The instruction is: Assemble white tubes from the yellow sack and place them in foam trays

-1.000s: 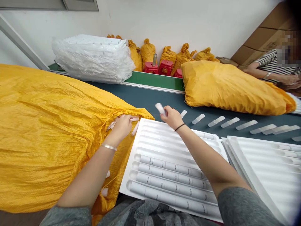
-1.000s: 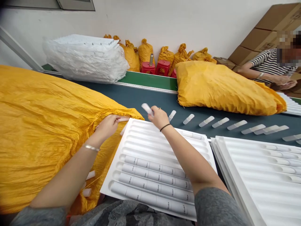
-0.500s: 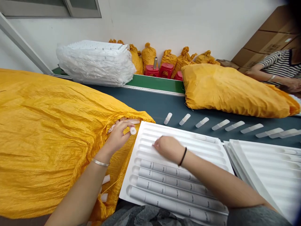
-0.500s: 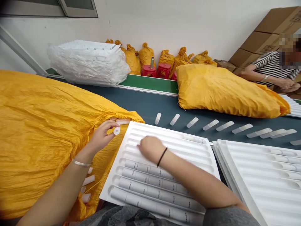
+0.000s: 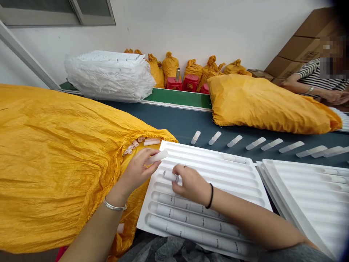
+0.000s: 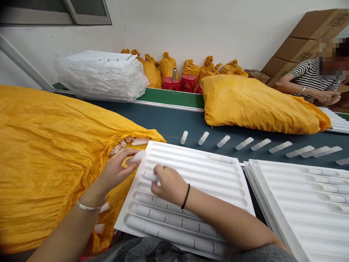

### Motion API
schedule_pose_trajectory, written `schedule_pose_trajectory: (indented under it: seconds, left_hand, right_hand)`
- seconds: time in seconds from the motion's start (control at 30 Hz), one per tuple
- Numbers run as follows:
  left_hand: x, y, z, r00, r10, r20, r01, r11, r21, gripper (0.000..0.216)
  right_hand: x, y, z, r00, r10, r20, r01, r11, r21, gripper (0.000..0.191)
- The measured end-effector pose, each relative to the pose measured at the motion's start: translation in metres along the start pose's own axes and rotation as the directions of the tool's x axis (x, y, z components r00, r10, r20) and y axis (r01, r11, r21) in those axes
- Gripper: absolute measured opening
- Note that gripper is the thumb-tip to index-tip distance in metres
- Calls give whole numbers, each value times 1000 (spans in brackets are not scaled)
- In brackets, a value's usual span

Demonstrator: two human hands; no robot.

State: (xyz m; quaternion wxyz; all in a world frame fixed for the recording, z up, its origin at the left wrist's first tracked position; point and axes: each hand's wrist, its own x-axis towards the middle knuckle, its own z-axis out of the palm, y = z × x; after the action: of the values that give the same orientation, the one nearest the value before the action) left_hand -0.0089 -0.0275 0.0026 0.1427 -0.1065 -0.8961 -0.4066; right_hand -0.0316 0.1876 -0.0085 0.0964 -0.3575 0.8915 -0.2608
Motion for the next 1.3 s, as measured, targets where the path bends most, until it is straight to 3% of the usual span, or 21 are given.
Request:
schedule_pose_trajectory:
  seconds: [0.1,0.2,0.3,0.43,0.63,0.77,0.9,1.1,1.2,1.3]
  left_hand:
    - [-3,6,-6,996,70,64,-72,997,28,29]
    - [-4,11,-11,985,108,133,-116,992,50,35]
    - [-4,13,-14,982,114,147,-126,989,72,39]
    - [-4,16,-16,975,122,186,-131,991,37,36]
    - [-8,23,-14,956,212,201,-228,972,59,35]
    - [-9,25,-6,936,333,111,-347,925,151,35]
    - [-8,28,1,896,436,84,-442,862,249,45]
    - [-12,30,1,891,436,128,-452,816,360,61]
    - [-19,29,4,898,401,181,-440,818,372,64]
    - [-21,19,9,916,329,231,-393,852,346,65]
  right_hand:
    - [2,6,-22,972,31,-234,37,960,279,23]
    - [3,12,-38,943,-79,-324,173,946,275,25]
    - [1,18,-43,921,-89,-380,207,937,282,25]
    - [1,21,-48,934,-134,-331,250,906,340,25]
    - [3,20,-56,914,-308,-263,372,896,242,26]
    - [4,18,-49,963,-167,-214,232,915,329,26]
    - [5,14,-42,991,-45,-125,102,864,493,28]
    - [5,10,-40,1000,-7,-24,21,756,654,30]
    - [9,12,-38,992,-124,9,104,868,486,29]
    - [22,16,-34,962,-272,-3,272,962,26,25]
